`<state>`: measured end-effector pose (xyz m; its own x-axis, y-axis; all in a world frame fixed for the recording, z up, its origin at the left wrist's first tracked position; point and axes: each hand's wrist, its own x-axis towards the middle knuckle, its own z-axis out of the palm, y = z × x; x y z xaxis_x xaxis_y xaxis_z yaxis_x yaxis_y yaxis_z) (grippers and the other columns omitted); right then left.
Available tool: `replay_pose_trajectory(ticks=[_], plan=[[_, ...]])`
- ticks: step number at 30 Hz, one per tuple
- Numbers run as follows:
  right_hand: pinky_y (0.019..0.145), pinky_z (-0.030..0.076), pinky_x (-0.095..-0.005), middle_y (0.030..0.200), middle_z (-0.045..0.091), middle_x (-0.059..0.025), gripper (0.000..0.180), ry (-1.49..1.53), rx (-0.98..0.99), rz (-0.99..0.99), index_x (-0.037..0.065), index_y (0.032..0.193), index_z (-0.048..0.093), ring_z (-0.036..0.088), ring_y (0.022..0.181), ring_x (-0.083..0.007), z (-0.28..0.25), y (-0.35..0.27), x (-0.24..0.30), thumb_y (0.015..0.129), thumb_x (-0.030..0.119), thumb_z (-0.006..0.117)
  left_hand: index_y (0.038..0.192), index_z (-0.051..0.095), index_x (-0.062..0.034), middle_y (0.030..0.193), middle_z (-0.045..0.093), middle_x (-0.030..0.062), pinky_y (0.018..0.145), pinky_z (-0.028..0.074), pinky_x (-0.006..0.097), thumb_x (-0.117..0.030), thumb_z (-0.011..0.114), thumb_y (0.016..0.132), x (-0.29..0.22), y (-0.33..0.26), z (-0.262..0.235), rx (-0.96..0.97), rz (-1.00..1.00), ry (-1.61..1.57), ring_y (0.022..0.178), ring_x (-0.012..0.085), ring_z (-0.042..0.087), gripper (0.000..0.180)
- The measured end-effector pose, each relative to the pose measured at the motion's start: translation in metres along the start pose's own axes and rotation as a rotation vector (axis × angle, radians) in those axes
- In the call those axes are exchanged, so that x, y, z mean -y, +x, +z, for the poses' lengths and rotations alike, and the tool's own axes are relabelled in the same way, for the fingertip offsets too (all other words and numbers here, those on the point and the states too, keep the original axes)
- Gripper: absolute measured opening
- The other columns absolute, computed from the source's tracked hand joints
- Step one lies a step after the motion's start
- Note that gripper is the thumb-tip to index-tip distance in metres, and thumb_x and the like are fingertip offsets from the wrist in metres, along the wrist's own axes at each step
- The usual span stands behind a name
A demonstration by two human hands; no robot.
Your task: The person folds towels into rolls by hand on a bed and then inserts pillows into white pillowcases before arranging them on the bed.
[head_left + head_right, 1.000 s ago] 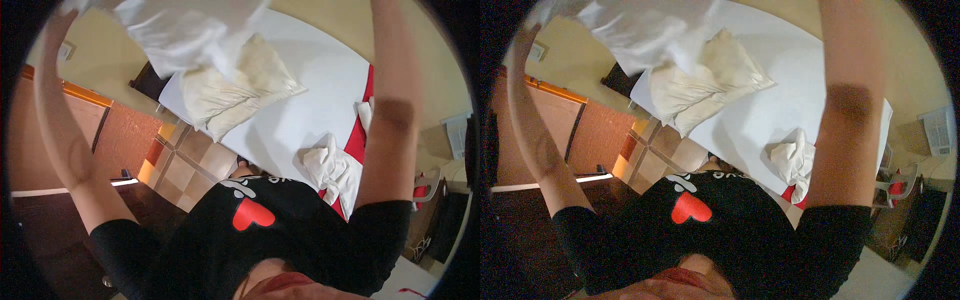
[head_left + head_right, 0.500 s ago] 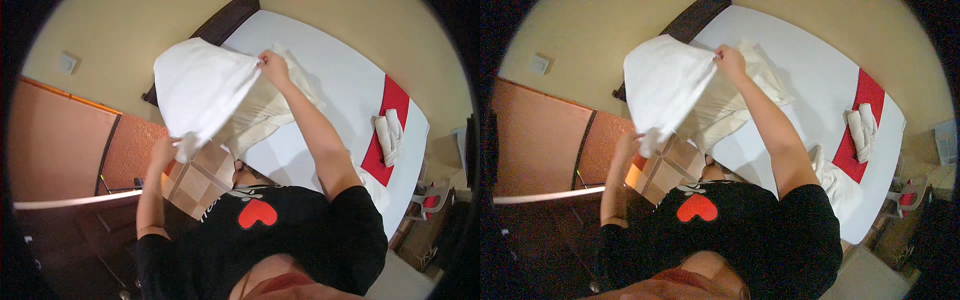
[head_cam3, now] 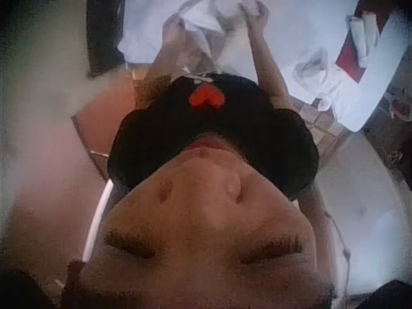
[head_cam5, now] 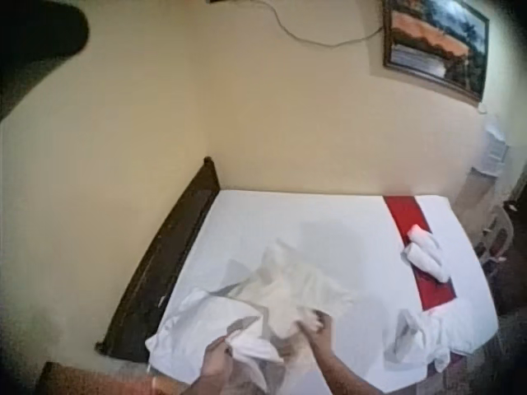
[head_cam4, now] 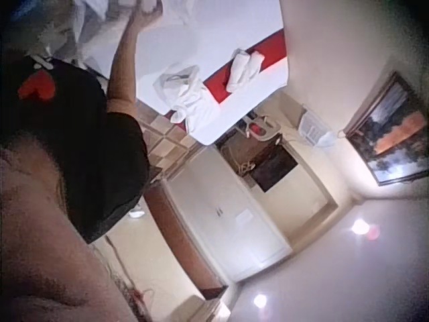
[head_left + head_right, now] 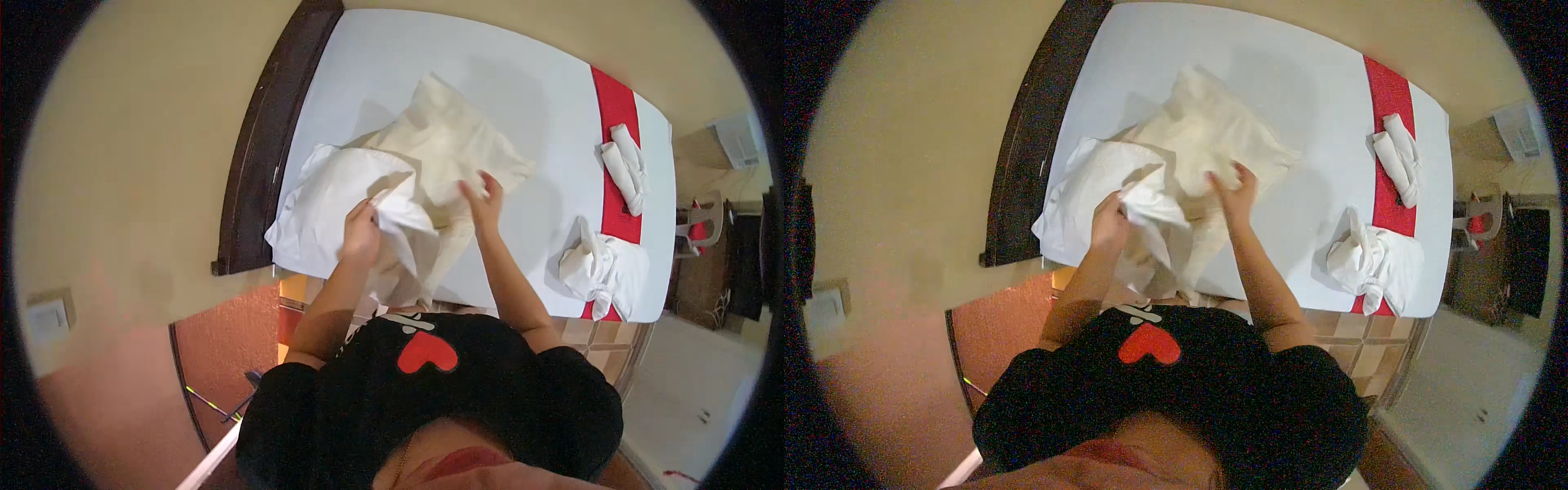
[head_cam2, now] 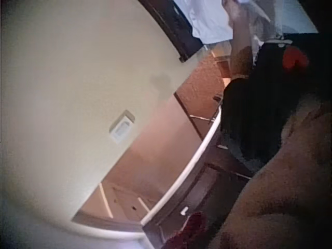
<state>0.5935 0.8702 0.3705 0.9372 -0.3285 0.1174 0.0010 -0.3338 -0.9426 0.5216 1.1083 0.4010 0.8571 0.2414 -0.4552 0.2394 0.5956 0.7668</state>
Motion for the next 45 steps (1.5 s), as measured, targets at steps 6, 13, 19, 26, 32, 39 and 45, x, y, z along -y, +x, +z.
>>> replay_pose_trajectory(ticks=[6,13,19,26,32,39,45], plan=[[0.086,0.042,-0.0379,0.108,0.058,-0.0129,0.054,0.707,0.079,1.139,0.005,0.108,0.059,0.054,0.099,-0.0246,0.037,-0.004,-0.05,0.075,0.047,0.067,0.091,0.061,-0.0021,0.074,0.057,0.0001,0.053,0.039,0.019,0.002,0.048,0.075,-0.113,-0.033,-0.066,-0.175,0.428,0.562,0.058,0.0057,0.047,0.021],[0.082,0.046,-0.0371,0.102,0.06,-0.0104,0.041,0.723,0.392,0.529,0.0,0.104,0.059,0.055,0.097,-0.0219,0.094,0.042,0.139,0.073,0.023,0.073,0.09,0.065,0.0021,0.084,0.065,0.0056,0.069,0.046,0.023,0.002,0.057,0.074,-0.249,-0.098,-0.124,-0.493,0.728,0.617,0.074,0.0104,0.058,0.018],[0.088,0.044,-0.0363,0.116,0.056,-0.0134,0.07,0.779,0.253,0.19,-0.002,0.119,0.048,0.055,0.102,-0.0248,-0.027,0.056,0.213,0.059,0.013,0.081,0.086,0.066,0.0035,0.077,0.064,0.0046,0.065,0.045,0.022,-0.003,0.061,0.073,-0.237,-0.09,-0.117,-0.409,0.519,0.813,0.072,0.0095,0.058,0.016],[0.087,0.045,-0.0355,0.113,0.057,-0.0125,0.066,0.638,0.096,0.146,-0.001,0.116,0.05,0.056,0.099,-0.0235,-0.102,0.057,0.156,0.06,0.014,0.081,0.093,0.065,0.0009,0.083,0.065,0.0092,0.062,0.048,0.03,-0.018,0.067,0.074,-0.174,0.013,-0.124,-0.124,0.882,1.482,0.071,0.0173,0.061,0.027],[0.086,0.045,-0.0348,0.111,0.059,-0.0117,0.062,0.357,0.286,0.089,-0.001,0.113,0.053,0.058,0.097,-0.0224,-0.093,0.0,0.097,0.06,0.015,0.08,0.102,0.061,0.0039,0.093,0.065,0.014,0.071,0.048,0.033,-0.032,0.064,0.079,-0.206,0.021,-0.094,0.047,-0.019,0.532,0.082,0.0208,0.062,0.043],[0.081,0.046,-0.0303,0.096,0.065,-0.0078,0.041,0.209,0.997,-0.238,0.001,0.099,0.061,0.06,0.088,-0.0162,-0.047,-0.065,0.142,0.063,0.015,0.076,0.105,0.058,0.0034,0.098,0.063,0.0134,0.076,0.049,0.033,-0.035,0.05,0.09,-0.232,0.001,-0.087,-0.115,0.021,0.377,0.086,0.0206,0.062,0.042],[0.078,0.047,-0.0301,0.09,0.066,-0.0135,0.035,0.11,1.092,-0.159,0.003,0.093,0.063,0.063,0.085,-0.0201,-0.002,-0.062,0.092,0.062,0.016,0.073,0.103,0.06,0.0018,0.094,0.064,0.0082,0.073,0.049,0.031,-0.038,0.051,0.09,-0.254,-0.049,-0.036,0.05,0.133,0.43,0.082,0.0164,0.061,0.042]])
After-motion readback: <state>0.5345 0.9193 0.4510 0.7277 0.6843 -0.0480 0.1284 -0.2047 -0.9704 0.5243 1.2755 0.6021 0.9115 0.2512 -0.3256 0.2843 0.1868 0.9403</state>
